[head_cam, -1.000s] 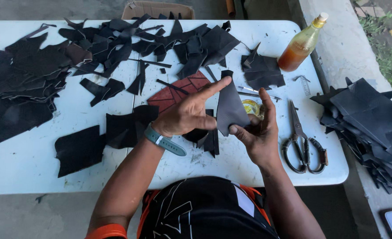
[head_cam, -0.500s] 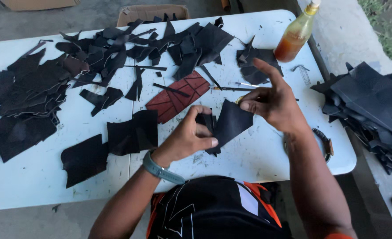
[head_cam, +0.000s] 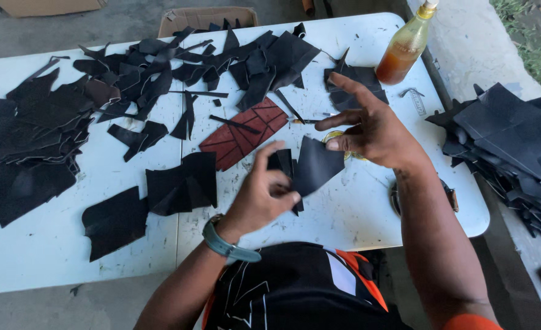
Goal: The person repeatedly picks up small black material pieces from a table, applies a yellow substance from a small jar to the edges using their finger, and places the pieces back on the table. The process is repeated for multiple pieces throughout the clip.
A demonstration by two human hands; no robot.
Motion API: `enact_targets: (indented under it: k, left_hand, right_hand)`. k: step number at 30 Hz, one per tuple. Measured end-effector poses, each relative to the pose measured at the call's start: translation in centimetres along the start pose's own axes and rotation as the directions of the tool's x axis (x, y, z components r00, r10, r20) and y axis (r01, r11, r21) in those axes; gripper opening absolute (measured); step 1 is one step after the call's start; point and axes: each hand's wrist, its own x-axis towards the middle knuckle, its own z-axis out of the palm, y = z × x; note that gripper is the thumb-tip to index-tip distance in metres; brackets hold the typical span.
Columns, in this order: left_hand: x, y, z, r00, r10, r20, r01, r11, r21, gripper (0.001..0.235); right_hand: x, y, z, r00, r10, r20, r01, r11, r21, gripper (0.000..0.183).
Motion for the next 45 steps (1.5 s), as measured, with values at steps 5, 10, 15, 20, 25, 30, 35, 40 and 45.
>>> enact_targets:
  k: [5, 10, 15, 20, 25, 30, 35, 40, 45]
  left_hand:
    - [3.3, -1.8, -1.3, 0.914, 0.123, -0.387, -0.307, 0.833, -0.46, 0.065]
    - [7.4, -3.0, 1.6, 0.85, 0.221, -0.478, -0.471, 0.725, -0.503, 0.037]
    - [7.3, -0.8, 0.8, 0.92, 0.344, -0.189, -0.367, 0.924, -0.105, 0.028]
    - [7.0, 2.3, 2.0, 0.954, 0.297, -0.041, -0.299, 0.953, -0.05, 0.035]
    - [8.4, 3.7, 3.6, 0.935, 0.356, 0.001, -0.353, 0.927, -0.128, 0.03]
    - [9.7, 4.0, 6.7, 0.948, 0.314, 0.051, -0.301, 0.938, -0.172, 0.03]
    - [9.7, 5.5, 10.3, 0.921, 0.38, 0.088, -0.355, 0.909, -0.218, 0.029]
    - [9.1, 6.3, 12.3, 0.922, 0.375, 0.094, -0.357, 0.92, -0.162, 0.028]
    - [9.0, 6.7, 12.7, 0.909, 0.407, 0.092, -0.4, 0.913, -0.081, 0.029]
  right_hand:
    - [-4.0, -0.1, 3.7, 0.961, 0.173, -0.215, -0.154, 0.983, 0.103, 0.116]
    - [-8.1, 0.9, 6.3, 0.884, 0.256, -0.392, -0.289, 0.957, -0.027, 0.125]
    - [-14.3, 3.1, -1.8, 0.742, 0.331, -0.583, -0.671, 0.38, -0.637, 0.12]
    - [-15.6, 5.0, -2.6, 0.658, 0.517, -0.546, -0.736, 0.293, -0.61, 0.124]
    - [-16.4, 4.1, -5.3, 0.572, 0.616, -0.542, -0.817, 0.487, -0.309, 0.119]
    - [-18.8, 3.8, -6.1, 0.756, 0.33, -0.566, -0.332, 0.938, 0.102, 0.119]
    - [-17.4, 3.2, -1.1, 0.682, 0.321, -0.657, -0.302, 0.942, 0.147, 0.11]
    - [-16.0, 2.7, 1.2, 0.79, 0.316, -0.525, -0.242, 0.948, 0.206, 0.113]
    - [-15.8, 2.3, 1.5, 0.839, 0.164, -0.519, -0.162, 0.986, 0.049, 0.114]
